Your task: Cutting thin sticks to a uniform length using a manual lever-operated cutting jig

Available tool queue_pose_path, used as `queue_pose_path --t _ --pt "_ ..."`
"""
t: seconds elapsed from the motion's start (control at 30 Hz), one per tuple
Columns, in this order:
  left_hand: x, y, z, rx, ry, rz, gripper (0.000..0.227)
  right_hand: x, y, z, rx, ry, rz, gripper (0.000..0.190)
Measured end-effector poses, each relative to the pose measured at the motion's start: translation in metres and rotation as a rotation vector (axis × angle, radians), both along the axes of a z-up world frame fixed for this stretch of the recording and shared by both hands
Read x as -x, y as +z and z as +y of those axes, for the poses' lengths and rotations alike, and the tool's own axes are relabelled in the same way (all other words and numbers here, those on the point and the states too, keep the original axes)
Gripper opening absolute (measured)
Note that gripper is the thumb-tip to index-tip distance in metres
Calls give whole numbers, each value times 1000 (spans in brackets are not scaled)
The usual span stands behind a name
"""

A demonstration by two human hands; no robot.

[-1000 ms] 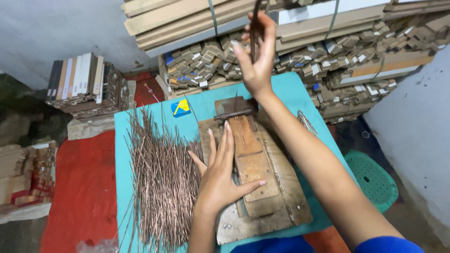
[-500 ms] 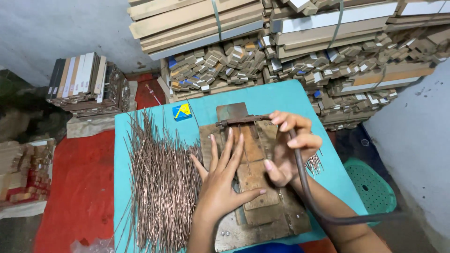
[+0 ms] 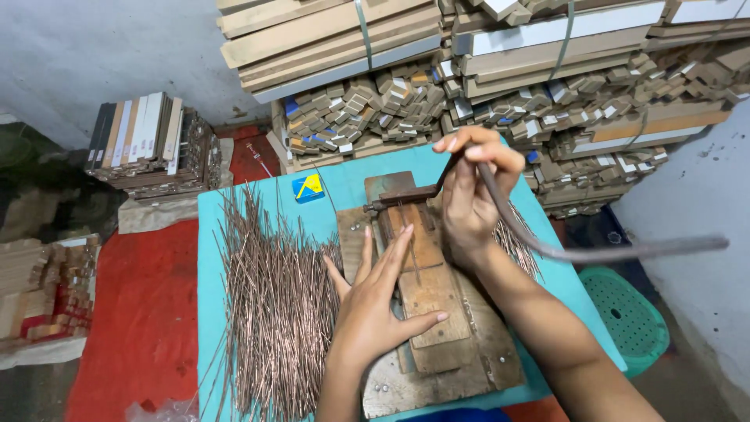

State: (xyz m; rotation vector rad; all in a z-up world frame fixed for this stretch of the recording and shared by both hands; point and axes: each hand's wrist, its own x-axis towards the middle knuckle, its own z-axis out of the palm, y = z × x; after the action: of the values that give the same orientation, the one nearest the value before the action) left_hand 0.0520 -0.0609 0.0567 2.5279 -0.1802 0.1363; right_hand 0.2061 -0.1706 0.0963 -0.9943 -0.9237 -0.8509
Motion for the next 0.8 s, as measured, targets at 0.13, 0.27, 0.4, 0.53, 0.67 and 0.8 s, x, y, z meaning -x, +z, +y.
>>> queue_pose_path --t 0.13,0.27,0.4,0.53,0.67,0.8 --pt "2 2 -1 29 5 14 119 -42 -2 5 62 148 114 29" --pt "0 4 -1 33 -1 26 117 -90 -9 13 203 106 339 41" --pt "0 5 -1 38 -4 28 117 -142 -42 21 340 55 786 41" --pt "0 5 0 49 -2 41 116 -165 -76 20 323 194 1204 47" --pt "-1 7 0 31 -2 53 116 -179 -125 5 452 262 1564 31" --pt "0 11 0 36 -7 71 116 -133 -107 0 802 202 1487 38"
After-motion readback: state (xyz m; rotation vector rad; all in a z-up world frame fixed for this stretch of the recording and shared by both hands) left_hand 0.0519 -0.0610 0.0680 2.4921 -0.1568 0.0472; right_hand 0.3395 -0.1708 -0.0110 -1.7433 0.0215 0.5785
